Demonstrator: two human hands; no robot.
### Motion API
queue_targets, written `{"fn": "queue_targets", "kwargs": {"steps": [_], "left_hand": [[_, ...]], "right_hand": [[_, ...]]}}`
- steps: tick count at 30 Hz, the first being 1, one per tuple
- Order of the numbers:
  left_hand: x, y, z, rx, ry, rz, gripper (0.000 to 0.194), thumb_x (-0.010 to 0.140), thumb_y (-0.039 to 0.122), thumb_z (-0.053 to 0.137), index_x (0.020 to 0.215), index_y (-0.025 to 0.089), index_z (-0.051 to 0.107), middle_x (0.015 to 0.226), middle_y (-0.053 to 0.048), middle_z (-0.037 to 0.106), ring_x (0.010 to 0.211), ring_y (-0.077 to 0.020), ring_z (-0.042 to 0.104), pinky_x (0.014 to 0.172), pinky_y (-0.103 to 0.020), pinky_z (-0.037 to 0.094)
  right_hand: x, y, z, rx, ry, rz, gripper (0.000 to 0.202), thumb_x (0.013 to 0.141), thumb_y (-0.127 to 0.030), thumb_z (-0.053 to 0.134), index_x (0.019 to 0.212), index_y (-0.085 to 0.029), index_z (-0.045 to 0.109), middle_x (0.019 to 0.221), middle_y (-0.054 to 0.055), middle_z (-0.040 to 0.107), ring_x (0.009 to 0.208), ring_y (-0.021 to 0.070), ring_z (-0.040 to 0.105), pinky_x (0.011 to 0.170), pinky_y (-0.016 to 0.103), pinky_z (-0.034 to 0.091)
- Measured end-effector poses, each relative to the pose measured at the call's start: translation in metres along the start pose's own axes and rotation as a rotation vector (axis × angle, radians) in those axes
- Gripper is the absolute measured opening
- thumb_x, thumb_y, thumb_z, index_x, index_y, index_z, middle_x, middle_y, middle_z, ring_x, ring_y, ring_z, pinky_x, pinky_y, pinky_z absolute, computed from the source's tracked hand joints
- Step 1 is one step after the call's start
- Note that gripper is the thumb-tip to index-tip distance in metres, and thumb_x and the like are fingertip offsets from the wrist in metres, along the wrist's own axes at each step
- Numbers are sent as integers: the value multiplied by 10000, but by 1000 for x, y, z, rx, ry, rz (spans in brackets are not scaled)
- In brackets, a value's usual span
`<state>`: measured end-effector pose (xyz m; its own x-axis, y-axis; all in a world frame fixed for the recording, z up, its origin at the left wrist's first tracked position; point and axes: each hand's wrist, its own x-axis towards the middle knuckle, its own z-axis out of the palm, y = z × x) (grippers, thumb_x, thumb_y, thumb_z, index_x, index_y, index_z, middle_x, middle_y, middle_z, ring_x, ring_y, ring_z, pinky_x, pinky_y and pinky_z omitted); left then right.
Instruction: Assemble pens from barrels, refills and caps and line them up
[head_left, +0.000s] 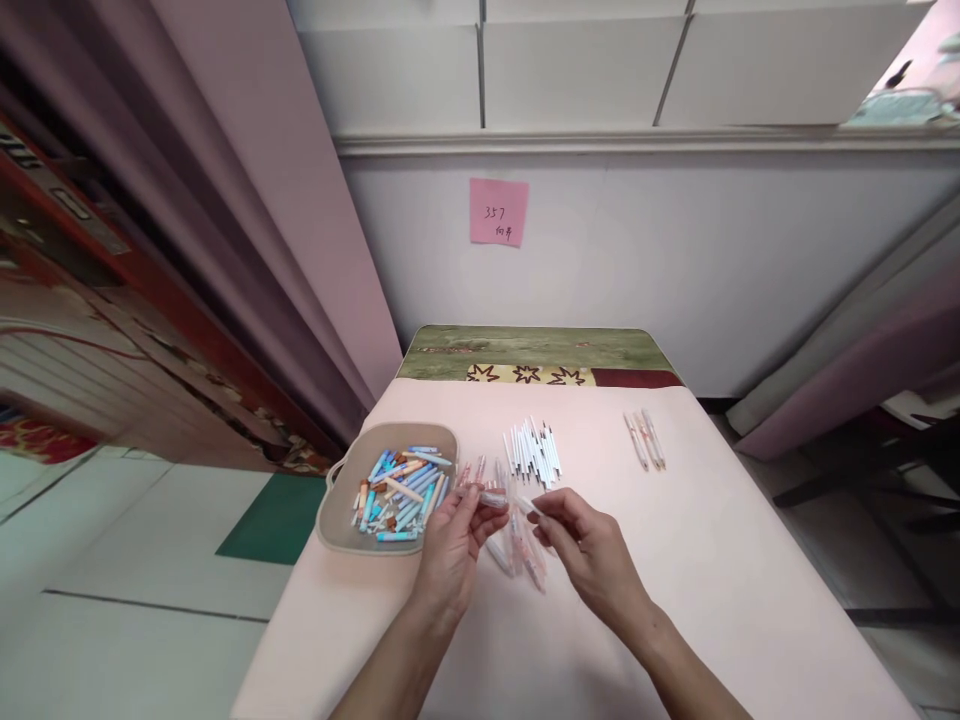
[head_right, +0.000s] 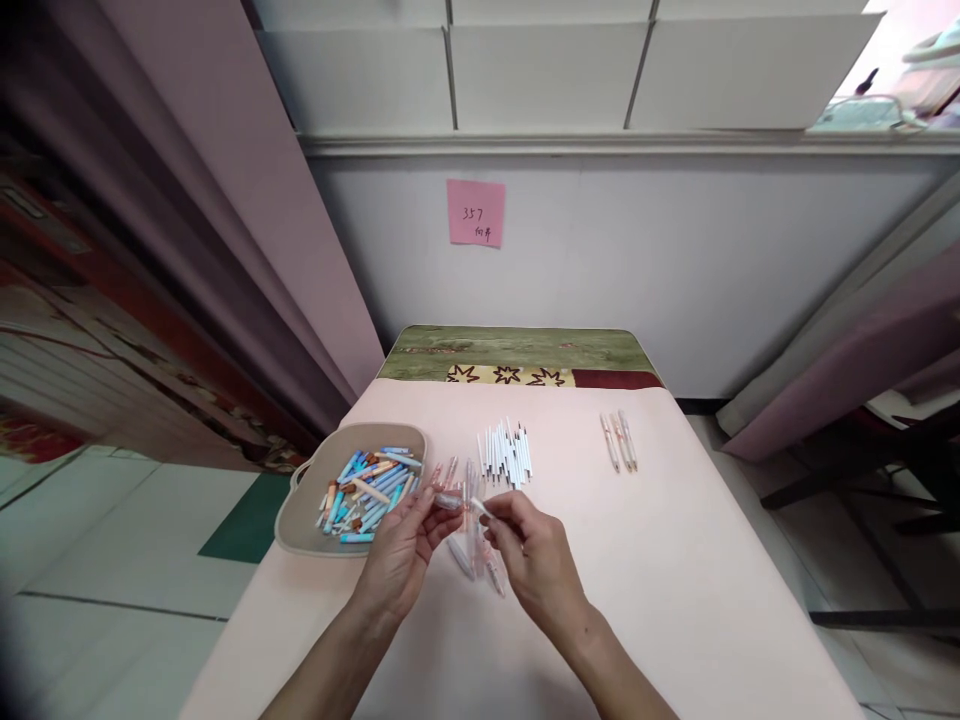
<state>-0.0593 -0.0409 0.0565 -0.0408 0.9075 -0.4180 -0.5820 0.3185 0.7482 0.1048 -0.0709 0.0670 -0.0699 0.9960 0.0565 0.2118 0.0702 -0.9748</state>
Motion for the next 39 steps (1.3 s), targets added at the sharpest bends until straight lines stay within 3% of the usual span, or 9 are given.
{"fn": "queue_targets", "kwargs": {"steps": [4, 9, 14, 20, 25, 32, 35, 39], "left_hand": [[-4, 2, 3, 46, 1, 7, 333, 671, 356, 781, 871, 143, 621, 744, -33, 698, 659, -145, 663, 648, -276, 560], [-9, 5, 2, 228, -60, 75, 444, 762, 520, 646, 1018, 157, 654, 623, 14, 595, 580, -136, 609, 559, -262, 527], [-8, 5, -3, 384, -177, 80, 496, 767, 498, 652, 1122, 152, 679, 596, 33, 480, 515, -78, 434, 438, -177, 333], [-8, 3, -7, 608, -241, 186, 372, 822, 448, 593, 1074, 203, 719, 737, -24, 594, 639, -118, 482, 570, -220, 379], [-7, 2, -11, 787, -246, 305, 346, 851, 438, 541, 1067, 234, 719, 868, -51, 668, 725, -169, 551, 647, -266, 428], [-10, 6, -13, 909, -318, 430, 322, 912, 383, 469, 1102, 232, 682, 956, -58, 662, 878, -196, 591, 803, -303, 451], [-16, 10, -9, 1008, -388, 506, 305, 926, 331, 449, 1129, 241, 660, 994, -63, 666, 922, -206, 590, 846, -328, 445], [-21, 12, -4, 1089, -435, 603, 241, 929, 286, 447, 1015, 229, 665, 930, -54, 669, 876, -203, 585, 812, -329, 439]], "right_hand": [[1, -2, 1, -381, 69, -115, 191, 921, -287, 458, 968, -257, 641, 860, 30, 709, 769, 178, 677, 678, 254, 505], [2, 4, -4, -468, 131, -135, 261, 956, -309, 401, 1059, -264, 637, 917, 30, 714, 771, 165, 678, 669, 250, 497], [11, -2, -16, -659, 206, -314, 221, 952, -302, 475, 1007, -277, 688, 891, 37, 726, 823, 179, 658, 798, 308, 440], [19, -17, -19, -747, 146, -449, 251, 951, -168, 423, 1023, -265, 644, 901, 13, 718, 823, 155, 639, 1071, 455, 216], [17, -25, -20, -832, 121, -478, 246, 922, -132, 451, 971, -275, 645, 833, -10, 702, 809, 155, 610, 1098, 493, 136], [15, -33, -26, -938, 146, -541, 276, 906, -86, 453, 951, -276, 648, 827, -13, 703, 849, 168, 606, 1115, 545, 67], [16, -32, -20, -974, 151, -630, 247, 918, -100, 477, 925, -269, 657, 810, -18, 697, 964, 192, 597, 1113, 596, 34], [19, -45, -12, -1017, 33, -811, 221, 904, -92, 520, 963, -257, 655, 863, -17, 702, 1155, 220, 542, 1117, 633, 4]]}}
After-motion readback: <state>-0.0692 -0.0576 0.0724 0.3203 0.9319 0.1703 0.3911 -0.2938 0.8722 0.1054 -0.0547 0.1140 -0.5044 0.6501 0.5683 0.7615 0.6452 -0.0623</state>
